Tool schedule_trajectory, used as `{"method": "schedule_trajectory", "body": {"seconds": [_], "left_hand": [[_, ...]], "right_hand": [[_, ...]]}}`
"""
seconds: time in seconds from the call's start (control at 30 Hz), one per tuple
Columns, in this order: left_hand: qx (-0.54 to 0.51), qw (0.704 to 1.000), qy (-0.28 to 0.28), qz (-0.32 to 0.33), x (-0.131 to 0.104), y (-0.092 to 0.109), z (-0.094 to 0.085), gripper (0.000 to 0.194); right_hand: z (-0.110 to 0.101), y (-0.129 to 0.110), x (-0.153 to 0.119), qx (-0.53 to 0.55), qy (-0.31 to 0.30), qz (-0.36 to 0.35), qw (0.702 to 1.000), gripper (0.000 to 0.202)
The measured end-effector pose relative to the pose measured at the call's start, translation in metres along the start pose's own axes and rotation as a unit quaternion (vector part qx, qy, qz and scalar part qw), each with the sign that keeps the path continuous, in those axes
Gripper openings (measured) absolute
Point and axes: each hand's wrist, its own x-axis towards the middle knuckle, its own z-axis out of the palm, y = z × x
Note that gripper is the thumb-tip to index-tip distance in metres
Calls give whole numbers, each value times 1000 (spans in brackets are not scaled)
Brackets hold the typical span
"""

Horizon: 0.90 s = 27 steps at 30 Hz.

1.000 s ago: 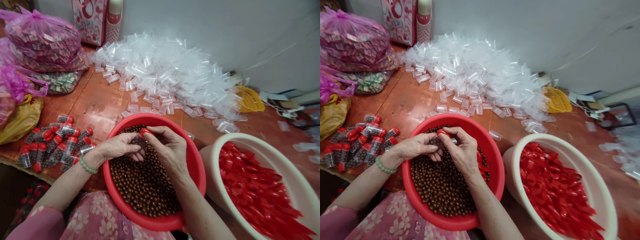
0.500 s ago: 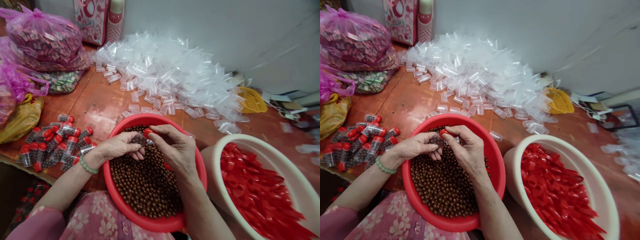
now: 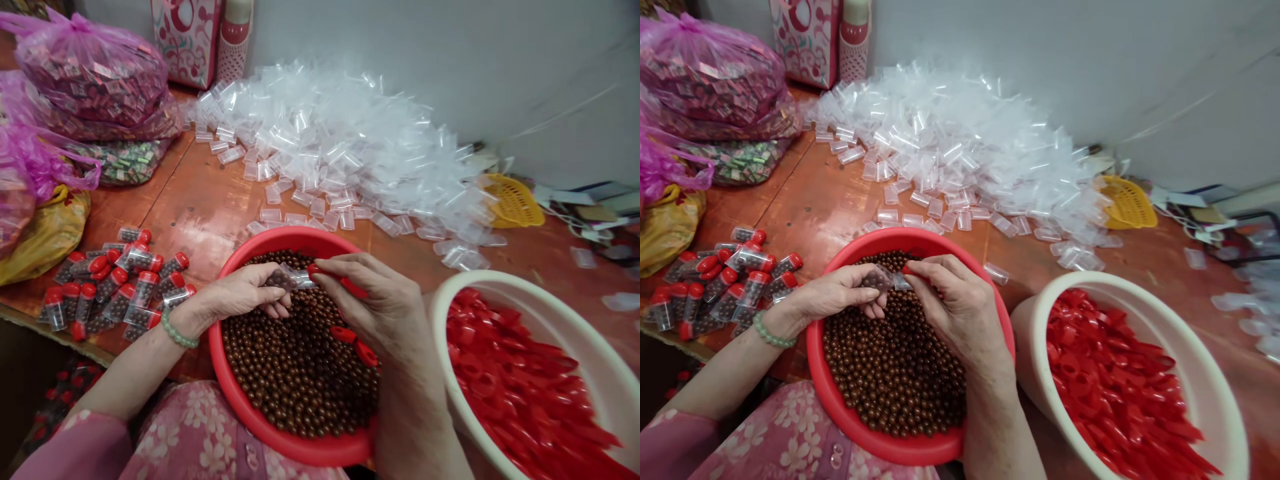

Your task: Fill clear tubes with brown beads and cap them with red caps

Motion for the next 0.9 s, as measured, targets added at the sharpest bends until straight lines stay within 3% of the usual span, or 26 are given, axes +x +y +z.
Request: {"method": "schedule_trajectory", "body": {"seconds": [0.13, 0.33, 0.6, 0.77, 0.9], "left_hand": [[-15, 1000, -9, 6, 1, -2, -1, 8], [-26, 1000, -7, 12, 2, -6, -2, 17], [12, 1000, 13, 16, 3, -8, 0, 11], [125, 988, 71, 64, 3, -12, 3, 13], [55, 995, 46, 63, 1, -10, 4, 16]], "right_hand": [[18, -2, 0, 123, 61, 71, 988, 15], [40, -8, -4, 230, 91, 142, 958, 14], [58, -9, -5, 240, 171, 131, 947, 10], [60, -12, -3, 290, 166, 154, 930, 6], [64, -14, -3, 304, 196, 133, 923, 7]]}}
